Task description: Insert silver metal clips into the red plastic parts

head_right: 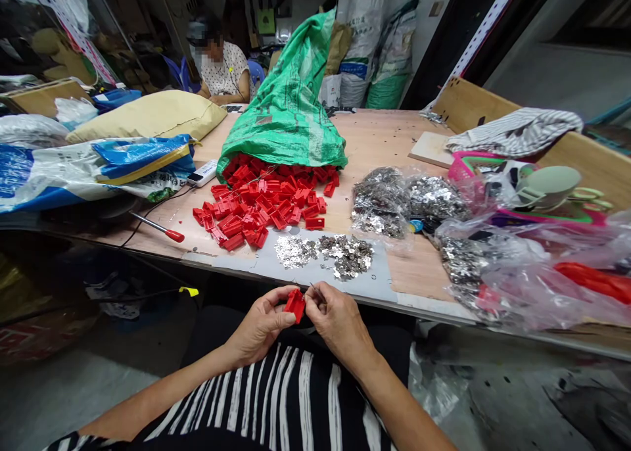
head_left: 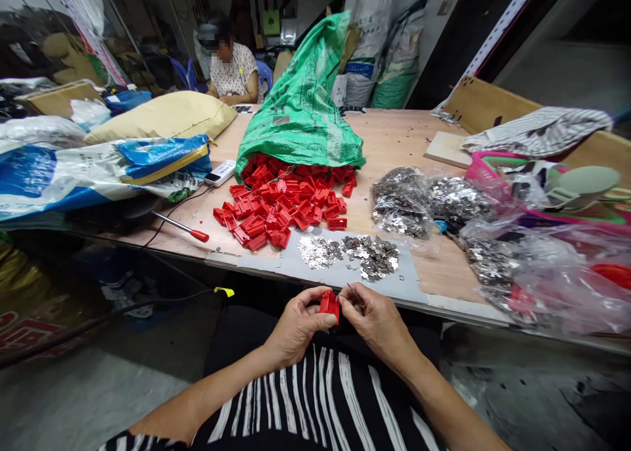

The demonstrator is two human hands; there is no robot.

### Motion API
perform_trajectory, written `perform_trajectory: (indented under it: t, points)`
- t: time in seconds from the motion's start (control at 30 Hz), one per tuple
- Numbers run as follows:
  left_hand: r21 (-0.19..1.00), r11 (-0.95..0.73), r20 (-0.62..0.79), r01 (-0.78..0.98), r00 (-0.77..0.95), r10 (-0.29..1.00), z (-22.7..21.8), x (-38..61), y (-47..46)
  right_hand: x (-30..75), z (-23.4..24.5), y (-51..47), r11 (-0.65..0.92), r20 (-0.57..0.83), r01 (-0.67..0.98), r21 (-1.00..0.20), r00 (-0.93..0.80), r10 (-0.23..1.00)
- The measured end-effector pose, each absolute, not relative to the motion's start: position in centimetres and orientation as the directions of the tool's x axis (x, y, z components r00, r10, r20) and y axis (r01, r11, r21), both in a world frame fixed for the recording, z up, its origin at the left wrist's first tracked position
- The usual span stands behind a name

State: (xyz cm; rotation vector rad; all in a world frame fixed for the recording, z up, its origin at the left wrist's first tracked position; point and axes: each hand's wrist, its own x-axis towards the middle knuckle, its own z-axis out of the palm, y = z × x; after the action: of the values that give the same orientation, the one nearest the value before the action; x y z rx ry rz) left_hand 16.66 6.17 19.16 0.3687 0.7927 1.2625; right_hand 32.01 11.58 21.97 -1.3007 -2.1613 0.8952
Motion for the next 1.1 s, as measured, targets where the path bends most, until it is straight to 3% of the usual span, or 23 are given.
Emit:
perform_trajectory:
  t: [0.23, 0.53, 1.1]
  points:
    - [0.612, 0.311, -0.34, -0.727, 0.113, 0.934, 19.3, 16.5, 6.1, 32.1, 22.4, 11.8, 0.348, 0.006, 0.599, -0.721, -0.498, 0.867]
    - [0.581, 0.336, -0.338, -0.741, 0.156, 0.928, 19.3, 16.3, 6.0, 33.1, 22.5, 13.3, 0.144, -0.099, 0.372, -0.917, -0.561, 0.822]
    - [0.597, 0.373, -0.321, -0.71, 0.215, 0.923, 19.0, 16.6, 6.1, 33.6, 21.2, 13.9, 0.056, -0.185, 0.344, -0.937, -0.629, 0.755]
